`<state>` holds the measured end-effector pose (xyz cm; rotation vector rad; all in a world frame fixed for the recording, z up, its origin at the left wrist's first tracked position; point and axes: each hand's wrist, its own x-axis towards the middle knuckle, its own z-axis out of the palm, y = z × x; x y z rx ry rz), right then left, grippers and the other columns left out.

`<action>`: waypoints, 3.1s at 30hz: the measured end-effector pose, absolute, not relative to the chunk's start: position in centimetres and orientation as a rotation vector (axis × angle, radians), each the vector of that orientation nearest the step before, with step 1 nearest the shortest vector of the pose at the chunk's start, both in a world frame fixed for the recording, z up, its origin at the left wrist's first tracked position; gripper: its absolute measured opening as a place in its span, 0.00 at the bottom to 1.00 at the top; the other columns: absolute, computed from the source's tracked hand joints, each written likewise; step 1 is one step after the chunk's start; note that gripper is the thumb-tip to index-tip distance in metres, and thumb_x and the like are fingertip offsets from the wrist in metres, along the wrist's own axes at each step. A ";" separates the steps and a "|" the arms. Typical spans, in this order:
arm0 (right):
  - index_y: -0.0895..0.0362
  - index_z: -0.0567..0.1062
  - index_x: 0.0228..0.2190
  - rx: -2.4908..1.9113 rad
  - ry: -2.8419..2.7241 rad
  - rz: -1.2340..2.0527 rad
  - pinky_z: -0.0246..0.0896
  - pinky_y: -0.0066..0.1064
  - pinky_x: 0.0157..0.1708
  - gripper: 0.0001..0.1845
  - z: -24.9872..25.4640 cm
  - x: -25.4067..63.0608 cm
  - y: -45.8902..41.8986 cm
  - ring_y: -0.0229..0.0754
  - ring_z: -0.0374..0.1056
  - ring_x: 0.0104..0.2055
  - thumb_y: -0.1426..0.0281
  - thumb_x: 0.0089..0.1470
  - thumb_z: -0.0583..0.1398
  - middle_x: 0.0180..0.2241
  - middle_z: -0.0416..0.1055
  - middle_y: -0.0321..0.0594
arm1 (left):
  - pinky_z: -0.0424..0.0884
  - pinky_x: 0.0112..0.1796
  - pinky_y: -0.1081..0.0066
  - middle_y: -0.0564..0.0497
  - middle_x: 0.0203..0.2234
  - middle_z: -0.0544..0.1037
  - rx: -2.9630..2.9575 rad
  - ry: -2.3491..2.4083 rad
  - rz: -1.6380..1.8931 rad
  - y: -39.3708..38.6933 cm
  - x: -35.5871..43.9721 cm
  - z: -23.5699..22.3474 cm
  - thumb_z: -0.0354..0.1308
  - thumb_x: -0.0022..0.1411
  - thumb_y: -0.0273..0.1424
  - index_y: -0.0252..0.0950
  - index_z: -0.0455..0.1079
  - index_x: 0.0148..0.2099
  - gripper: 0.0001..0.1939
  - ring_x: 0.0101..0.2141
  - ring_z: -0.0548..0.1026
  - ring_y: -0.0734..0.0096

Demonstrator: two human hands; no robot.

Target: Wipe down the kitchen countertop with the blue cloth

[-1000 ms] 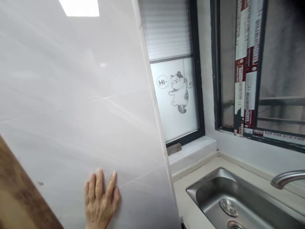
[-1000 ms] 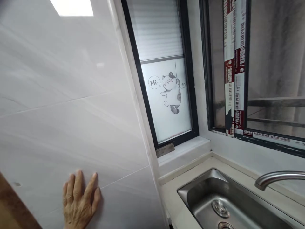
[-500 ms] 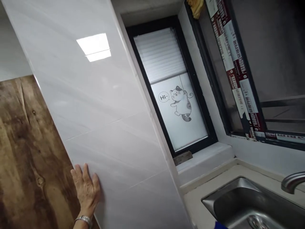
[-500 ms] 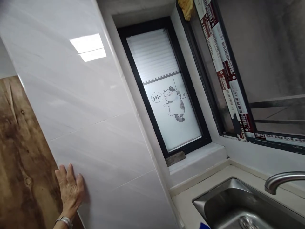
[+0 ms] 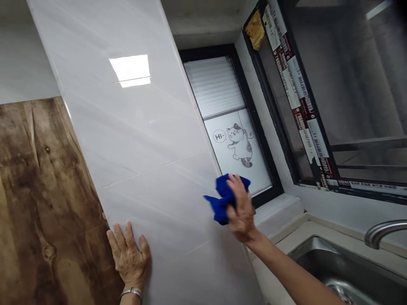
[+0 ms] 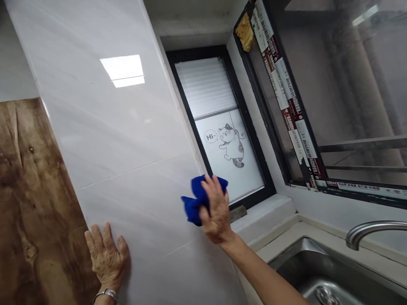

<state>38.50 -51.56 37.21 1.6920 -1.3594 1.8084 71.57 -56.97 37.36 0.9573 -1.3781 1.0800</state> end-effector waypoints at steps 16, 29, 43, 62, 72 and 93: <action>0.51 0.55 0.66 1.879 -0.534 0.781 0.25 0.59 0.68 0.37 40.7 47.6 -57.1 0.53 0.32 0.72 0.51 0.60 0.53 0.69 0.47 0.40 | 0.55 0.62 0.33 0.39 0.71 0.44 0.932 -1.428 1.000 -57.1 71.6 36.7 0.57 0.62 0.27 0.43 0.40 0.72 0.42 0.69 0.42 0.39; 0.57 0.41 0.69 1.564 -0.734 1.113 0.18 0.67 0.64 0.37 66.5 47.0 -60.6 0.60 0.25 0.71 0.52 0.66 0.42 0.71 0.34 0.43 | 0.57 0.63 0.36 0.43 0.72 0.41 0.980 -1.458 1.017 -56.9 72.2 36.3 0.55 0.63 0.28 0.44 0.39 0.72 0.41 0.69 0.42 0.41; 0.81 0.45 0.63 1.203 -1.376 1.512 0.33 0.69 0.58 0.41 71.4 40.5 -59.5 0.66 0.30 0.69 0.58 0.65 0.30 0.67 0.28 0.73 | 0.58 0.62 0.35 0.43 0.71 0.45 0.955 -1.398 0.982 -57.3 71.8 35.8 0.57 0.62 0.29 0.45 0.42 0.72 0.41 0.69 0.44 0.41; 0.55 0.52 0.67 1.676 -0.485 0.970 0.25 0.60 0.68 0.38 58.2 60.7 -57.0 0.56 0.35 0.71 0.54 0.60 0.51 0.70 0.46 0.43 | 0.55 0.65 0.48 0.39 0.71 0.47 0.526 -1.210 0.460 -56.5 73.0 34.7 0.42 0.69 0.31 0.40 0.45 0.71 0.30 0.68 0.52 0.54; 0.54 0.56 0.66 1.858 -0.483 0.843 0.24 0.58 0.68 0.38 38.3 57.8 -56.8 0.55 0.32 0.72 0.54 0.58 0.53 0.69 0.45 0.41 | 0.61 0.62 0.49 0.34 0.63 0.65 0.657 -0.709 -0.553 -55.7 74.7 31.9 0.36 0.67 0.52 0.34 0.59 0.65 0.36 0.61 0.66 0.54; 0.42 0.66 0.60 1.996 -0.165 0.243 0.45 0.38 0.67 0.26 26.5 37.0 -58.7 0.37 0.48 0.69 0.53 0.64 0.45 0.66 0.55 0.27 | 0.56 0.64 0.45 0.28 0.68 0.53 1.033 -1.262 0.361 -57.5 72.4 34.6 0.47 0.65 0.36 0.24 0.42 0.71 0.38 0.66 0.55 0.45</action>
